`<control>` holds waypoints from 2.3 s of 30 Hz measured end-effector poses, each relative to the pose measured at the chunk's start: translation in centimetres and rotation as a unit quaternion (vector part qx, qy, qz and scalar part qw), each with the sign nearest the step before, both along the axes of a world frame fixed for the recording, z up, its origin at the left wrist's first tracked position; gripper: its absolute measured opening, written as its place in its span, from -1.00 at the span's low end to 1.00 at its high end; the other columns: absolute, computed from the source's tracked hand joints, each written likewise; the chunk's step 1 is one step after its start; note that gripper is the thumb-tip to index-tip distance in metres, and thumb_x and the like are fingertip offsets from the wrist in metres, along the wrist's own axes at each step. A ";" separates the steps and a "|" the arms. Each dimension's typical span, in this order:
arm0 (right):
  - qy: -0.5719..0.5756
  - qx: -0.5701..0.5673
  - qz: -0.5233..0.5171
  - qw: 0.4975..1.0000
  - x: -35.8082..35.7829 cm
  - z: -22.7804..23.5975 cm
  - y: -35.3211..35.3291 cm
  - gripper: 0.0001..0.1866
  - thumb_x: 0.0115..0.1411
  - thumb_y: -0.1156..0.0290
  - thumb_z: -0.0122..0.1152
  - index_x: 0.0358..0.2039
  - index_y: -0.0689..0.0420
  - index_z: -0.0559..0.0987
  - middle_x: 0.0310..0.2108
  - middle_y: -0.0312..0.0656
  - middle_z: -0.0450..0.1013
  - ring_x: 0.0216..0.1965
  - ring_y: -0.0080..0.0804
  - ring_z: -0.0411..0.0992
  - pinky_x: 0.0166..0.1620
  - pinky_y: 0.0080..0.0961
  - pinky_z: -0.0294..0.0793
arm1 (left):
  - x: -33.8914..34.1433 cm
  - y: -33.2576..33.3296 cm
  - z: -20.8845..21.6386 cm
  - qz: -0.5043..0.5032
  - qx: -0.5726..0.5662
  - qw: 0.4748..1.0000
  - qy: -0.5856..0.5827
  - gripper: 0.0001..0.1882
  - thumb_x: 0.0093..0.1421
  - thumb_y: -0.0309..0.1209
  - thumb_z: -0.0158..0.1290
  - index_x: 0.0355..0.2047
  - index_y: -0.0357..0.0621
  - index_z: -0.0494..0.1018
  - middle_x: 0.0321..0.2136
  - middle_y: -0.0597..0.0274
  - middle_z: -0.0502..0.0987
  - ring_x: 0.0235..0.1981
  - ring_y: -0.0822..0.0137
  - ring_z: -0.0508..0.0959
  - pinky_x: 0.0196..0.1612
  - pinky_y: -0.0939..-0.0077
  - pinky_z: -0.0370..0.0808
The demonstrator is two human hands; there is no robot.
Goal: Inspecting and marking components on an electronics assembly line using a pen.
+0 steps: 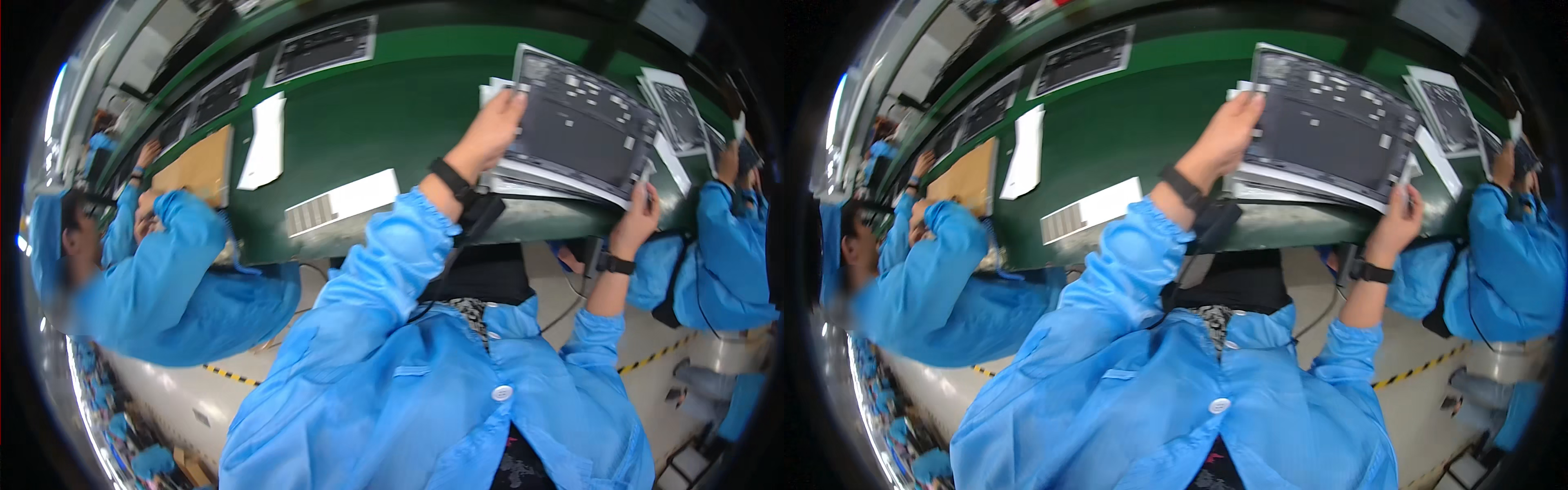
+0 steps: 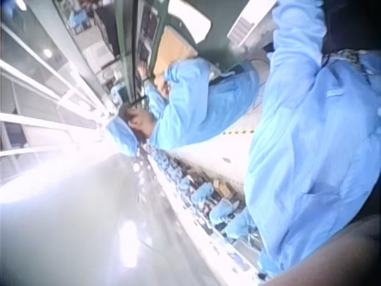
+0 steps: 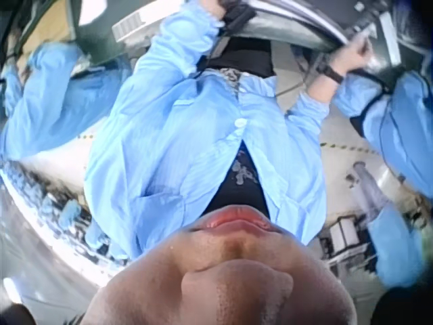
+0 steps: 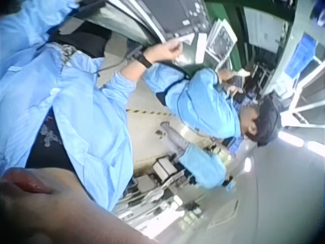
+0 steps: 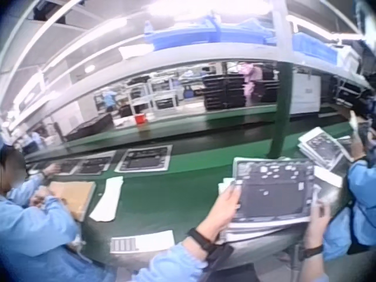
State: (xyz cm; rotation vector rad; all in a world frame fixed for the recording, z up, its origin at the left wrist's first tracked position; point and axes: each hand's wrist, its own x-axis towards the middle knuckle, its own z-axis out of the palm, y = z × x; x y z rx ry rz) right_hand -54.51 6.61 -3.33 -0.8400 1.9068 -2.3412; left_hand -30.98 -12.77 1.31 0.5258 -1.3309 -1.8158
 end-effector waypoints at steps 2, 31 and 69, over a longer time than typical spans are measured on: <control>-0.024 -0.009 0.015 1.000 0.3 -0.5 0.2 -0.74 0.21 0.53 0.24 -0.09 0.23 0.46 -0.17 -0.19 0.45 -0.14 -0.49 0.41 -0.02 -0.57 0.38 | 0.4 1.0 0.3 -0.008 0.023 1.000 0.001 -0.62 0.44 -0.24 -0.20 0.05 -0.28 0.36 -0.09 0.18 0.51 -0.10 0.38 0.48 0.03 0.44 0.40; 0.159 0.180 0.205 0.949 27.4 4.3 -15.7 -0.84 0.10 0.52 0.22 -0.28 0.16 0.48 -0.35 -0.03 0.53 -0.38 0.00 0.50 -0.26 -0.28 0.45 | 32.8 -6.9 -1.0 0.397 -0.221 0.703 -0.546 -0.56 0.30 -0.22 -0.06 -0.49 -0.43 0.47 -0.47 -0.42 0.51 -0.34 -0.34 0.54 -0.26 -0.06 0.46; 0.027 0.226 0.480 0.847 38.2 1.8 -9.9 -0.83 0.22 0.44 0.20 -0.38 0.32 0.56 -0.64 -0.20 0.51 -0.63 -0.58 0.50 -0.57 -0.69 0.39 | 32.5 12.1 -1.9 0.132 -0.368 0.657 -0.644 -0.05 -0.24 0.32 0.19 0.23 0.46 0.30 0.36 -0.20 -0.09 0.30 -0.52 -0.10 0.16 -0.53 0.02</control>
